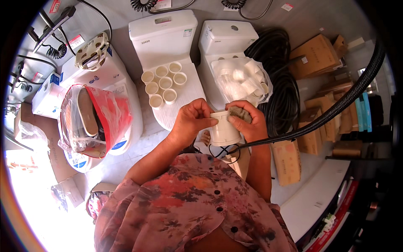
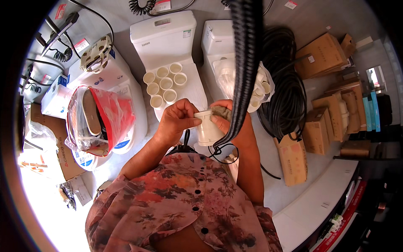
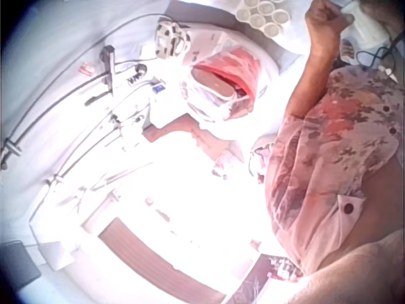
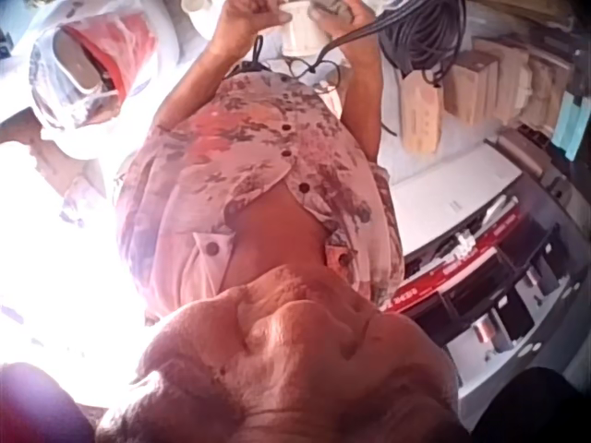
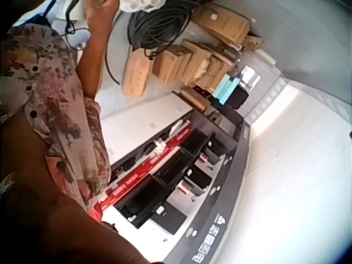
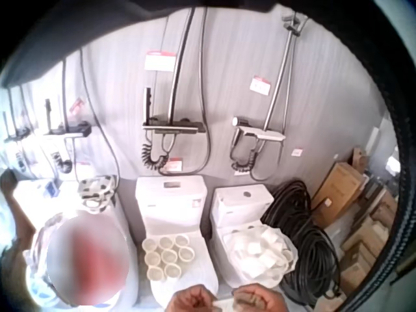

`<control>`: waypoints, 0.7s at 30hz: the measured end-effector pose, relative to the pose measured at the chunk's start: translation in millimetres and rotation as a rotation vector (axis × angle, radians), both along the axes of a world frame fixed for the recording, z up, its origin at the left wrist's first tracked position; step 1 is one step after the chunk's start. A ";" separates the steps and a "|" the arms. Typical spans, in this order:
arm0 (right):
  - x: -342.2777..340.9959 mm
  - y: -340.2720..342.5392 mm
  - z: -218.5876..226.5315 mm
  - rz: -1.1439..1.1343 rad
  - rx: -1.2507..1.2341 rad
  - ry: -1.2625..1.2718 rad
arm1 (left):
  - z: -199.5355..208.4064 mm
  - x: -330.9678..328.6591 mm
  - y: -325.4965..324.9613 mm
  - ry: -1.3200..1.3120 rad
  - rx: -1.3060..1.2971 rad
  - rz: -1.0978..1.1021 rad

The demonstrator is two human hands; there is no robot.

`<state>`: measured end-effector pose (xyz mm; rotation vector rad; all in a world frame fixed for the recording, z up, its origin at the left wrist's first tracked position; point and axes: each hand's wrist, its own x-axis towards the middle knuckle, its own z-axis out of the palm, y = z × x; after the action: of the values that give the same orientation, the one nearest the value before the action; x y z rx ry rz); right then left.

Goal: The person wipes the exterior of small white cups using a cloth. They pick up each cup individually, rub it with the cloth, and place it back into a grid arrangement on a white surface. The person repeats this process for multiple cups.

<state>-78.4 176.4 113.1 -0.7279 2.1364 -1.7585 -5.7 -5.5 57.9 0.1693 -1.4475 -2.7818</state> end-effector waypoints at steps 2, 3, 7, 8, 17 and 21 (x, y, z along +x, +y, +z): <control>4.3 3.6 6.6 0.039 0.065 -0.087 | 3.1 6.0 -1.9 0.010 0.014 -0.039; 6.1 4.2 8.6 0.060 0.096 -0.130 | 4.8 9.0 -3.3 0.016 0.019 -0.057; 15.4 -2.0 -2.4 -0.051 -0.106 -0.205 | 9.3 15.6 -4.4 0.080 0.042 0.006; 17.6 -5.8 -2.4 -0.092 -0.138 -0.220 | 8.4 15.7 -5.4 0.101 0.040 0.035; 22.9 -26.4 -2.1 -0.437 -0.329 -0.124 | -4.4 47.4 -1.8 -0.056 -0.091 0.108; 34.7 -36.3 -0.5 -0.468 -0.296 -0.067 | -1.4 57.7 8.6 0.049 -0.076 0.033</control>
<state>-43.7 140.1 112.6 -0.2277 2.1480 -2.3325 52.0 3.0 56.5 0.1224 -1.5221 -2.6798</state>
